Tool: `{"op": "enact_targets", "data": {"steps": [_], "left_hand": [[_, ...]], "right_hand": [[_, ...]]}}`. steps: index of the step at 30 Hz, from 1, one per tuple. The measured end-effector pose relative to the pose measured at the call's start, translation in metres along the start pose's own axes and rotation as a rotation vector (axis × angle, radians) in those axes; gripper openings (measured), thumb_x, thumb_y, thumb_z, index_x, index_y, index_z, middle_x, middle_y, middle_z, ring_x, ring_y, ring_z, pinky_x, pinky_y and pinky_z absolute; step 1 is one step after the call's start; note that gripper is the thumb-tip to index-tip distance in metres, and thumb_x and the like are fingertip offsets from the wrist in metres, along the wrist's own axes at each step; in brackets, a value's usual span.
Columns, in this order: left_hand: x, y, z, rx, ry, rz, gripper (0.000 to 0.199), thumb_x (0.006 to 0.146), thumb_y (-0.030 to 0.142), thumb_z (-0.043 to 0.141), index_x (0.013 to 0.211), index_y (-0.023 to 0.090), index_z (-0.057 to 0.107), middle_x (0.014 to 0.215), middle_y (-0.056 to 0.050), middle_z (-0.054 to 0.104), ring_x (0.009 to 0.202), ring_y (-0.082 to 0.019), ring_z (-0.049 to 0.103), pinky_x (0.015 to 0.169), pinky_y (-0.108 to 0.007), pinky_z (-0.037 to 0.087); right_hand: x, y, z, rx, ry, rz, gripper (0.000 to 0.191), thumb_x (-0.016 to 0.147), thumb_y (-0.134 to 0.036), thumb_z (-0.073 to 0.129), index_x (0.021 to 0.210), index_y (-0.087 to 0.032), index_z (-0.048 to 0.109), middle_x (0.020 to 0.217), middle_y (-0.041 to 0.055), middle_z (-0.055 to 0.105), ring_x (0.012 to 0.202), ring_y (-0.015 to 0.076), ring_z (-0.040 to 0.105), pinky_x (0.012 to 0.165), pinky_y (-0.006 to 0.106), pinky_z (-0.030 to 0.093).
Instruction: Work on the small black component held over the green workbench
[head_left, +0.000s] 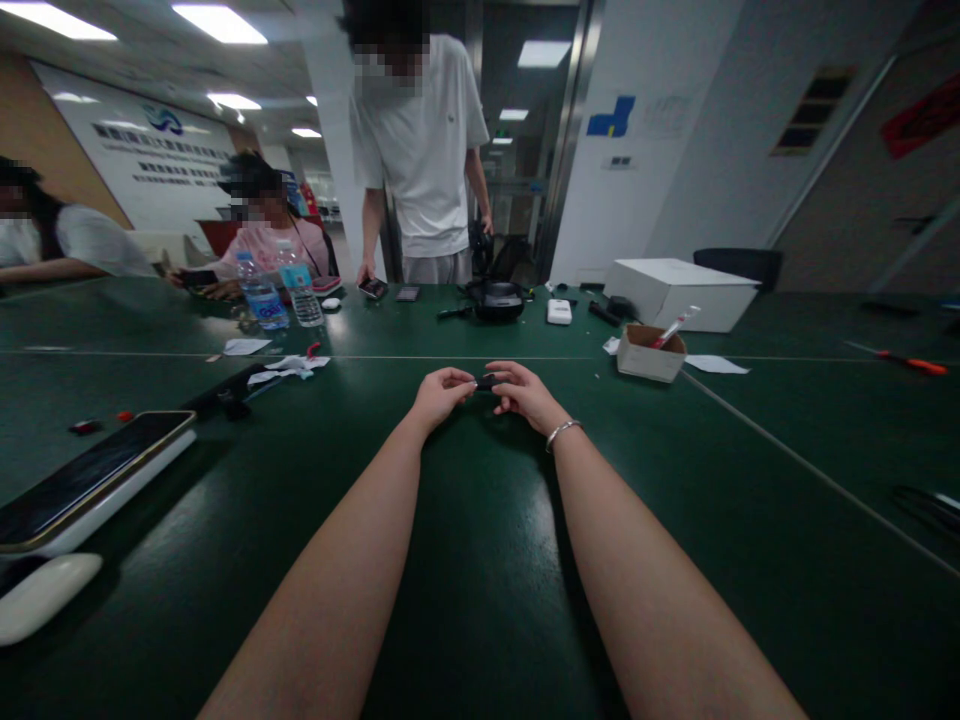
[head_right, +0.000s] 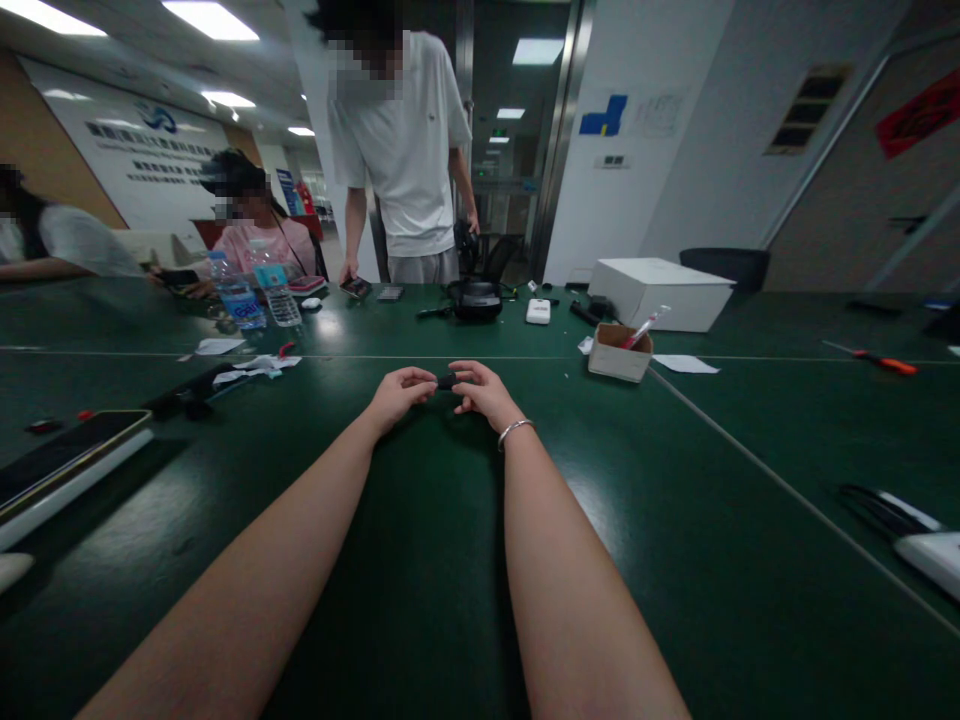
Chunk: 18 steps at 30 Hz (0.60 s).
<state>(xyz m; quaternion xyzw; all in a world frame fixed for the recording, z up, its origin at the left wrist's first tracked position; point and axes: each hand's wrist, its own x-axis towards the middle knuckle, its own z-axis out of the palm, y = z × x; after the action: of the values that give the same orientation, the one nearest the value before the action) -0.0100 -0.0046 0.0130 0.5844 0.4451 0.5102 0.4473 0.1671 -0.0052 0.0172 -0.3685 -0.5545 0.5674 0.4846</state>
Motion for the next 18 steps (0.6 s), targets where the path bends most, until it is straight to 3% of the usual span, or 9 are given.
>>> {"op": "enact_targets", "data": {"steps": [2, 6, 8, 12, 16, 18], "left_hand": [[-0.0003, 0.0005, 0.0005, -0.024, 0.005, -0.01, 0.023, 0.062, 0.022, 0.073, 0.08, 0.011, 0.064, 0.068, -0.003, 0.064, 0.061, -0.01, 0.056, 0.062, -0.025, 0.044], [-0.0009, 0.0008, 0.0009, -0.03, -0.004, -0.013, 0.023, 0.061, 0.021, 0.074, 0.079, 0.011, 0.064, 0.068, -0.003, 0.064, 0.061, -0.011, 0.056, 0.062, -0.025, 0.044], [-0.0008, 0.0007, 0.0006, -0.036, 0.004, -0.014, 0.023, 0.061, 0.02, 0.073, 0.08, 0.011, 0.064, 0.068, -0.003, 0.064, 0.062, -0.011, 0.056, 0.062, -0.025, 0.044], [-0.0003, 0.0007, 0.0002, -0.049, 0.019, -0.019, 0.022, 0.062, 0.02, 0.073, 0.08, 0.011, 0.064, 0.069, -0.003, 0.064, 0.062, -0.01, 0.057, 0.063, -0.025, 0.045], [-0.0005, 0.0006, 0.0002, -0.042, 0.002, -0.02, 0.023, 0.062, 0.02, 0.073, 0.08, 0.011, 0.064, 0.07, -0.004, 0.065, 0.062, -0.01, 0.057, 0.063, -0.025, 0.045], [-0.0007, 0.0004, 0.0001, -0.043, 0.001, -0.018, 0.023, 0.062, 0.02, 0.073, 0.08, 0.011, 0.064, 0.071, -0.004, 0.065, 0.063, -0.011, 0.057, 0.064, -0.026, 0.045]], "right_hand": [[0.0003, -0.0003, 0.0003, 0.009, 0.018, -0.004, 0.034, 0.075, -0.011, 0.065, 0.106, -0.021, 0.058, 0.08, -0.0024, 0.065, 0.038, 0.0023, 0.05, 0.05, 0.022, 0.057], [0.0017, -0.0001, 0.0005, -0.034, 0.038, 0.058, 0.016, 0.086, -0.027, 0.058, 0.095, -0.014, 0.059, 0.057, -0.0016, 0.06, 0.035, 0.0047, 0.045, 0.044, 0.022, 0.054], [0.0016, -0.0004, 0.0, -0.04, 0.012, 0.052, 0.013, 0.084, -0.021, 0.058, 0.095, -0.014, 0.059, 0.059, -0.0013, 0.062, 0.035, 0.0039, 0.043, 0.045, 0.021, 0.054], [0.0012, -0.0007, -0.0002, 0.013, 0.012, 0.009, 0.034, 0.075, -0.01, 0.064, 0.106, -0.021, 0.056, 0.076, -0.0029, 0.065, 0.038, 0.0027, 0.047, 0.05, 0.024, 0.058], [0.0026, 0.0002, 0.0002, -0.064, 0.022, 0.055, 0.016, 0.084, -0.025, 0.059, 0.095, -0.015, 0.058, 0.064, 0.0002, 0.064, 0.035, 0.0036, 0.043, 0.045, 0.023, 0.055], [0.0022, -0.0001, -0.0005, -0.062, -0.002, 0.046, 0.016, 0.081, -0.019, 0.06, 0.097, -0.015, 0.058, 0.068, 0.0004, 0.065, 0.035, 0.0027, 0.042, 0.045, 0.022, 0.055]]}}
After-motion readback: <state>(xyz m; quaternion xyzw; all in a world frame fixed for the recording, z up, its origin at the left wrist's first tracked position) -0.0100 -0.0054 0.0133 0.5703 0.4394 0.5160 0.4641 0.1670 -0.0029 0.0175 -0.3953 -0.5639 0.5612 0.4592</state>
